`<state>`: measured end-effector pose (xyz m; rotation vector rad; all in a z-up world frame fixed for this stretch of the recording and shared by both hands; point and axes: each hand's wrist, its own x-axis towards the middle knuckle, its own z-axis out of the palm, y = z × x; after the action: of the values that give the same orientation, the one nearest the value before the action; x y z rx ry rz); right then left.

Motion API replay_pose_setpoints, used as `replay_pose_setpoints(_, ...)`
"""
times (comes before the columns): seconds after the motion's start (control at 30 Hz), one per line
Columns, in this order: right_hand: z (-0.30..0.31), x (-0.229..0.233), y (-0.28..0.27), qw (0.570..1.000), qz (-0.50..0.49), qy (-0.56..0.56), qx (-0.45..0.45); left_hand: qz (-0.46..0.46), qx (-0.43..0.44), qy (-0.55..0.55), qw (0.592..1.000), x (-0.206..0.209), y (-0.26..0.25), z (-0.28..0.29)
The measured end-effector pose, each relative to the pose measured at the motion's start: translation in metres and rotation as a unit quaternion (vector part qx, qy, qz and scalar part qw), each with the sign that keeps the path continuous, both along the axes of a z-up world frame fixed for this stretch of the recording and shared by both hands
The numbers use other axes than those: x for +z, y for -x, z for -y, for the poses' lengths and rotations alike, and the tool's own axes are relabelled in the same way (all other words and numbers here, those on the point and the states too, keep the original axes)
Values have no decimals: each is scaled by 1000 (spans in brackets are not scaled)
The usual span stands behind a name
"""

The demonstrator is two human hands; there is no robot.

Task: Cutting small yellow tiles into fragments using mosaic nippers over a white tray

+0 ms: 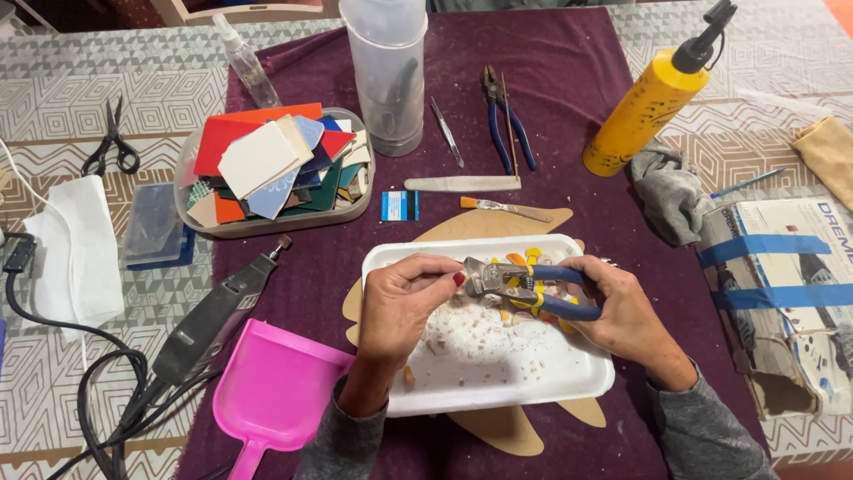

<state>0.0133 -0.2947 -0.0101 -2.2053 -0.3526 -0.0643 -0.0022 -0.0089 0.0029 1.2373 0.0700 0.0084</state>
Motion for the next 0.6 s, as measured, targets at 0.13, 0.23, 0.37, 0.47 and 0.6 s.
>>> replay_pose_setpoints(0.13, 0, 4, -2, 1000, -12, -6, 7, 14, -10, -17, 1000, 6, 0, -3)
replay_pose_setpoints(0.23, 1, 2, -1, 1000, -14, -1, 10, 18, -12, -28, 999, 7, 0, -4)
replay_pose_setpoints(0.37, -11, 17, 5, 1000, -14, -7, 11, 19, -14, -31, 999, 10, 2, -4)
replay_pose_setpoints(0.47, -19, 30, 8, 999, -28, -24, 13, 20, -16, -31, 999, 12, 2, -5)
replay_pose_setpoints(0.6, -12, 18, 8, 998, -31, -49, 7, 10, -12, -15, 1000, 5, 1, -5)
